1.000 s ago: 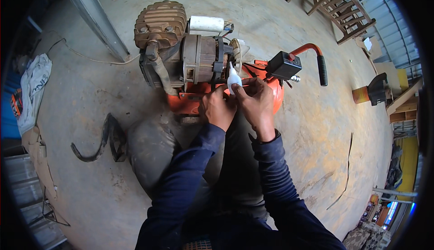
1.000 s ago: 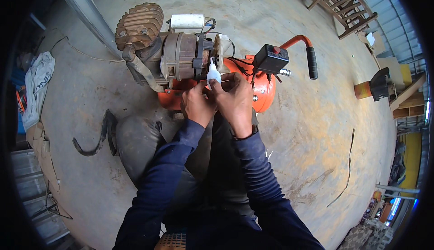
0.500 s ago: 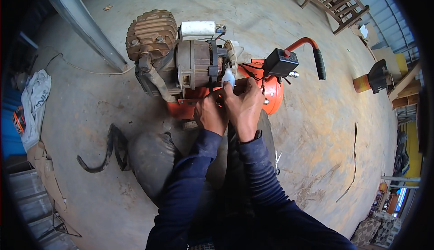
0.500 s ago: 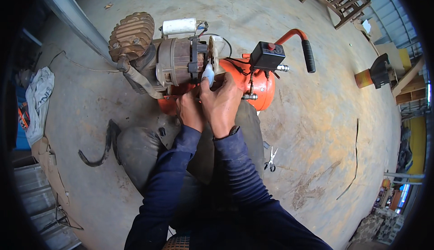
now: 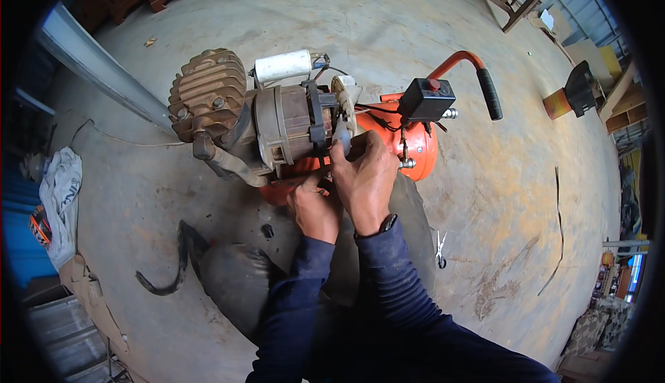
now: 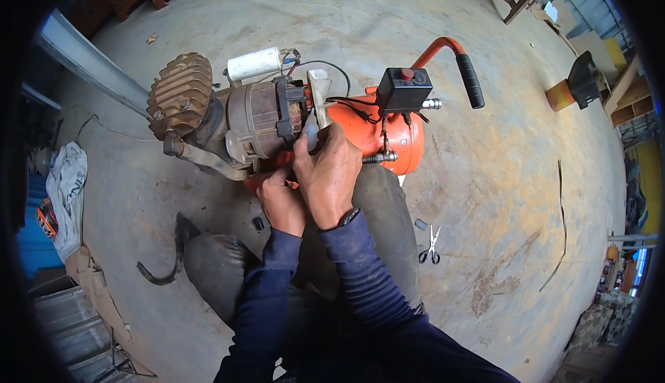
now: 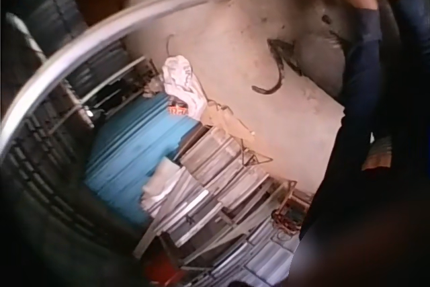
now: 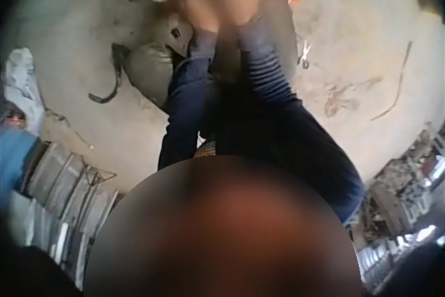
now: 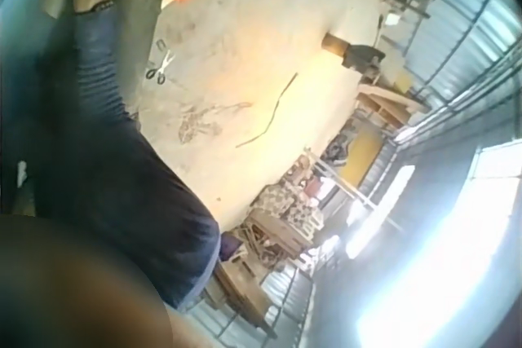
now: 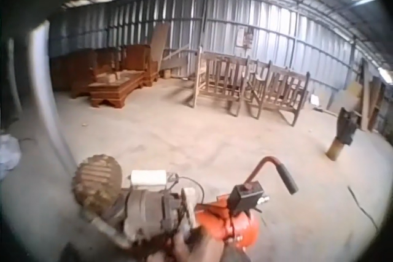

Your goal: Repairing and cleaning an air compressor by disassembled parts and using basic tools.

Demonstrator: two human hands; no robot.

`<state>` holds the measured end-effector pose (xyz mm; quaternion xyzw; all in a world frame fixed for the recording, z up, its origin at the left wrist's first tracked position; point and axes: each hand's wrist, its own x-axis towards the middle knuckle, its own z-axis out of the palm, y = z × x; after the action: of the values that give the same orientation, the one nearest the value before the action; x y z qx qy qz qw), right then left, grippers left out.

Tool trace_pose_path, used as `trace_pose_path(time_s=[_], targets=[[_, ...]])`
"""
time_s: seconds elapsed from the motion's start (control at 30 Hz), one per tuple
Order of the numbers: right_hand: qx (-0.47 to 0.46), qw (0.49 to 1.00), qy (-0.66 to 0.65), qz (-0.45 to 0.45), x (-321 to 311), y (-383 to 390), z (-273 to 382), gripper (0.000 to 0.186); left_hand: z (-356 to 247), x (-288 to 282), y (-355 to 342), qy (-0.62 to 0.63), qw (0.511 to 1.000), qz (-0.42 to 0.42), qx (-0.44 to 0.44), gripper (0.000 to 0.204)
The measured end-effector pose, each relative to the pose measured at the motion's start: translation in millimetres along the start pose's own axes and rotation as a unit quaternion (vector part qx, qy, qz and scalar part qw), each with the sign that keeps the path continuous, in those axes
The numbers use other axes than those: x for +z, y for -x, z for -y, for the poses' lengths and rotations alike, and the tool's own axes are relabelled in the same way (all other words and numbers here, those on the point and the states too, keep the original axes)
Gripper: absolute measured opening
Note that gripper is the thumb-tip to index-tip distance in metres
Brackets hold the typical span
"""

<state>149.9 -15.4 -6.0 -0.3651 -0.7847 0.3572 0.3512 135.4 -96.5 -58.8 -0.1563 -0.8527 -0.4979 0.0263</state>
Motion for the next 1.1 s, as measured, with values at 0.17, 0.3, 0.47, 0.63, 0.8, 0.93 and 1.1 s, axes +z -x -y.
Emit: trace_pose_path(time_s=[0.17, 0.3, 0.47, 0.63, 0.8, 0.93, 1.1], targets=[[0.004, 1.0, 0.002, -0.006, 1.9, -0.4, 0.0, 0.026, -1.4, -2.4, -2.1, 0.002, 1.0, 0.022, -0.01, 0.019], [0.011, 1.0, 0.002, 0.0, 3.3, -0.8, 0.5, 0.026, 2.0, 2.4, -2.4, 0.01, 1.0, 0.009, 0.011, 0.016], [0.012, 1.0, -0.005, -0.005, 5.6, -1.6, 4.4, 0.026, 2.3, 1.5, -3.4, 0.025, 1.0, 0.006, 0.012, 0.014], [0.011, 1.0, 0.01, -0.008, 6.2, -3.5, 3.1, 0.025, 0.7, 1.0, -3.0, 0.02, 1.0, 0.016, 0.004, 0.013], [-0.009, 1.0, 0.017, -0.019, 8.8, -3.2, 1.5, 0.025, -3.2, -2.1, -2.0, 0.018, 1.0, 0.016, 0.007, 0.012], [-0.02, 0.999, 0.02, -0.031, 10.6, -2.0, 1.2, 0.025, -2.5, -1.6, -2.7, 0.03, 1.0, 0.004, 0.001, 0.013], [-0.017, 0.999, 0.017, -0.028, 9.7, -0.6, 0.8, 0.025, -6.7, -3.6, -2.0, 0.033, 0.999, 0.01, -0.01, 0.014]])
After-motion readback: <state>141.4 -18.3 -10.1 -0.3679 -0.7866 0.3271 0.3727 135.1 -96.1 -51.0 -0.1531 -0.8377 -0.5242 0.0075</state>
